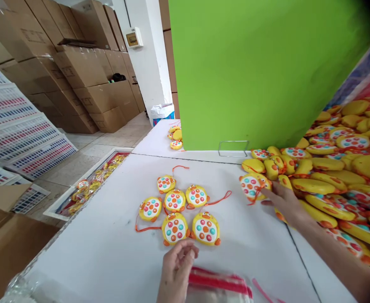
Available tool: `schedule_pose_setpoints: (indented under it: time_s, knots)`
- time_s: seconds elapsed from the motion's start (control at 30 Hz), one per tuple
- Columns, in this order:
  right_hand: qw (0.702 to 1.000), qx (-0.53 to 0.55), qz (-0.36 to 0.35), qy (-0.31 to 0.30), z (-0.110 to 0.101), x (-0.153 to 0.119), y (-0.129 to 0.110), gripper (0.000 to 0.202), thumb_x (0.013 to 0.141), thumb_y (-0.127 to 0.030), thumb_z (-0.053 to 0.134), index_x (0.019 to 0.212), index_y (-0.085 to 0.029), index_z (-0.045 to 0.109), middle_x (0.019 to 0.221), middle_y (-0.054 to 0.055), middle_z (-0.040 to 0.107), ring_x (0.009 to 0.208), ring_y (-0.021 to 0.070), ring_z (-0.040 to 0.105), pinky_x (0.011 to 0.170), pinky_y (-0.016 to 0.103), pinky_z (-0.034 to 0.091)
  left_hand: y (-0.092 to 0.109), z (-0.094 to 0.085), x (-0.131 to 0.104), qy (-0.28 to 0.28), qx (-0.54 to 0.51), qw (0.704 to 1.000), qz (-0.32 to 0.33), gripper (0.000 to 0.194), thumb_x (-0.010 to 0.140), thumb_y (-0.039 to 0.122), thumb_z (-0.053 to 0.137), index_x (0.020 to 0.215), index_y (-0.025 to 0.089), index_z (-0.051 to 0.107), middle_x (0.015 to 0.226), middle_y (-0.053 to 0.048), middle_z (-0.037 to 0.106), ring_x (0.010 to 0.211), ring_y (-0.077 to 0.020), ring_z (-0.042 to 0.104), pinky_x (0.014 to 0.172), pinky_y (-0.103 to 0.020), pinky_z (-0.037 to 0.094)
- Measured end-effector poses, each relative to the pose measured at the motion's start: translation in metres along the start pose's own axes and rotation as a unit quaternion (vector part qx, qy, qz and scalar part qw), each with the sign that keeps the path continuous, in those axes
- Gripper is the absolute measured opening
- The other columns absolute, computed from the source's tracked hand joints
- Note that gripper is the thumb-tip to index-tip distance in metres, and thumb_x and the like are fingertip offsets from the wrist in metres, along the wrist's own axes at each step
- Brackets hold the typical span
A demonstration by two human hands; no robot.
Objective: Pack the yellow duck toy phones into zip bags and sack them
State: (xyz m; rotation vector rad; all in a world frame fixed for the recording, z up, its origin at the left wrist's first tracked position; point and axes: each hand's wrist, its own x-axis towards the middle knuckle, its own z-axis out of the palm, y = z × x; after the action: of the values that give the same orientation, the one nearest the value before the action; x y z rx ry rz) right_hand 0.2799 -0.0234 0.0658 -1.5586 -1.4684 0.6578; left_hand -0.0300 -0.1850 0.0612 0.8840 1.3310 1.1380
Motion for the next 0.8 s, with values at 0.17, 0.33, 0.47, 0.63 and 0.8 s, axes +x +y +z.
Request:
schedule_pose_setpoints:
  time_s: [0.17,0.33,0.47,0.63,0.8]
  knots:
    - [0.964,0.208,0.098,-0.134,0.027,-0.091,-0.049,0.038,0.089,-0.046,0.053,0.113,-0.017,0.06,0.101,0.01,0.069,0.083,0.0247,0.068,0.067,0.037,0.06,-0.002,0.04,-0.004,-0.055,-0.071,0.993,-0.072,0.039,0.08,0.05,0.063,0.101,0.016,0.065,0.087,-0.009,0.069,0.079,-0.0202,0.064,0.072,-0.031,0.051]
    - [0.887,0.39,0.197,-0.146,0.041,-0.142,-0.072,0.039,0.087,-0.044,0.06,0.118,-0.021,0.06,0.114,0.01,0.066,0.096,0.0264,0.066,0.076,0.037,0.057,0.005,0.054,-0.004,-0.077,-0.146,0.981,-0.102,0.044,0.086,0.047,0.057,0.118,0.017,0.057,0.1,-0.01,0.067,0.088,-0.0213,0.064,0.071,-0.031,0.053]
    - [0.87,0.408,0.227,-0.161,0.04,-0.156,-0.071,0.04,0.085,-0.045,0.063,0.119,-0.024,0.06,0.116,0.008,0.066,0.095,0.0244,0.066,0.074,0.033,0.057,0.016,0.052,0.001,-0.114,-0.175,0.974,-0.084,0.045,0.082,0.043,0.064,0.119,0.018,0.057,0.107,-0.01,0.067,0.096,-0.0236,0.064,0.073,-0.03,0.053]
    - [0.907,0.279,0.207,-0.236,0.036,-0.159,-0.073,0.048,0.087,-0.055,0.054,0.126,-0.026,0.057,0.106,0.006,0.069,0.085,0.0216,0.066,0.065,0.028,0.056,0.022,0.045,0.006,-0.16,-0.162,0.971,-0.079,0.041,0.072,0.033,0.077,0.106,0.014,0.064,0.102,-0.01,0.07,0.094,-0.0244,0.066,0.078,-0.029,0.051]
    - [0.934,0.169,0.166,-0.269,0.023,-0.158,-0.066,0.059,0.089,-0.055,0.049,0.134,-0.017,0.047,0.049,-0.006,0.051,0.04,0.011,0.044,0.037,0.021,0.036,0.015,0.035,0.002,-0.139,-0.202,0.966,-0.088,0.036,0.08,0.031,0.069,0.112,0.016,0.063,0.11,-0.011,0.068,0.1,-0.0257,0.064,0.086,-0.035,0.05]
